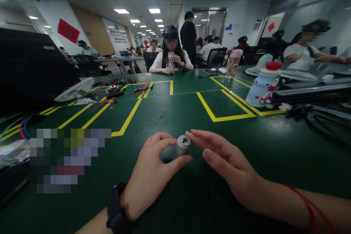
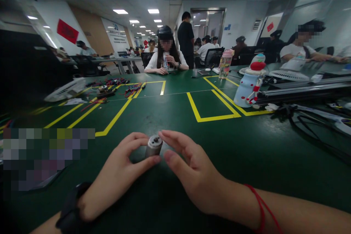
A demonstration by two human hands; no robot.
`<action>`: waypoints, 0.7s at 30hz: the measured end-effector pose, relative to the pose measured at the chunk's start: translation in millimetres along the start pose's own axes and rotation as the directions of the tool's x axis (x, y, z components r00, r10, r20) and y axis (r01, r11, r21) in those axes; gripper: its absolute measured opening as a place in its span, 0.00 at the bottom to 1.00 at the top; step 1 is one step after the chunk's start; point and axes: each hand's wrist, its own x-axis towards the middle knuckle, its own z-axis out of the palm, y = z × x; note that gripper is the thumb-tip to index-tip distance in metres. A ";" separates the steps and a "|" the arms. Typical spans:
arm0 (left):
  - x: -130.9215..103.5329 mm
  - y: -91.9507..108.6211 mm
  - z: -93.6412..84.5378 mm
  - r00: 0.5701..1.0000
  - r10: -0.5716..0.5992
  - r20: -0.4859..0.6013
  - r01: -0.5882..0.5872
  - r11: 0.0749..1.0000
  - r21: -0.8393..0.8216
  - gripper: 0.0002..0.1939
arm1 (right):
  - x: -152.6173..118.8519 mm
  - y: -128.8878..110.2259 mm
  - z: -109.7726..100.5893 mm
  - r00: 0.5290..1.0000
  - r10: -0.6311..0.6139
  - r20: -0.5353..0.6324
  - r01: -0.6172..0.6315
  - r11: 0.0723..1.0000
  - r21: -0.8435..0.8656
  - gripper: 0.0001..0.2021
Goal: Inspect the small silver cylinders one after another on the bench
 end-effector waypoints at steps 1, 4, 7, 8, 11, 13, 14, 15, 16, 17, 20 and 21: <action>0.3 1.4 1.2 0.999 0.010 0.039 -0.010 1.000 -0.003 0.12 | -0.7 0.6 -0.3 0.999 -0.039 0.019 0.041 0.992 -0.123 0.22; 1.7 2.4 5.0 0.993 0.032 0.115 -0.032 0.999 -0.002 0.11 | 1.5 5.5 -3.4 0.988 -0.144 0.057 0.155 0.896 -0.417 0.22; 3.6 -1.5 10.4 0.991 0.037 0.131 -0.047 0.996 0.071 0.11 | 8.5 13.7 -9.6 0.972 -0.229 0.047 0.214 0.794 -0.569 0.18; 4.1 -3.3 12.5 0.989 0.040 0.142 -0.055 0.993 0.101 0.10 | 10.9 16.4 -11.8 0.967 -0.250 0.046 0.226 0.767 -0.600 0.17; 4.6 -7.7 17.5 0.983 0.040 0.181 -0.068 0.986 0.151 0.10 | 15.1 22.6 -16.6 0.958 -0.280 0.056 0.251 0.734 -0.631 0.14; 4.3 -8.9 17.1 0.980 0.043 0.195 -0.069 0.989 0.130 0.13 | 15.6 25.6 -17.9 0.963 -0.265 0.058 0.245 0.759 -0.604 0.15; 4.1 -8.8 15.3 0.981 0.048 0.187 -0.067 0.993 0.096 0.16 | 15.5 27.0 -18.1 0.968 -0.247 0.052 0.230 0.779 -0.584 0.18; 4.0 -8.2 12.5 0.985 0.053 0.167 -0.062 0.997 0.050 0.20 | 15.5 28.6 -18.2 0.974 -0.221 0.045 0.207 0.800 -0.563 0.21; 4.2 -7.0 9.1 0.989 0.060 0.136 -0.060 0.998 -0.002 0.22 | 15.7 30.3 -18.2 0.982 -0.186 0.044 0.179 0.820 -0.543 0.24; 4.7 -5.3 5.5 0.992 0.067 0.104 -0.062 0.997 -0.050 0.22 | 16.2 32.1 -18.2 0.988 -0.149 0.050 0.153 0.836 -0.527 0.27; 8.0 1.3 -2.3 0.994 0.091 0.064 -0.084 0.991 -0.102 0.10 | 19.9 36.8 -17.8 0.993 -0.066 0.094 0.105 0.849 -0.519 0.29; 9.5 3.6 -3.0 0.993 0.096 0.068 -0.089 0.991 -0.100 0.07 | 21.4 37.7 -17.5 0.993 -0.058 0.100 0.102 0.845 -0.525 0.29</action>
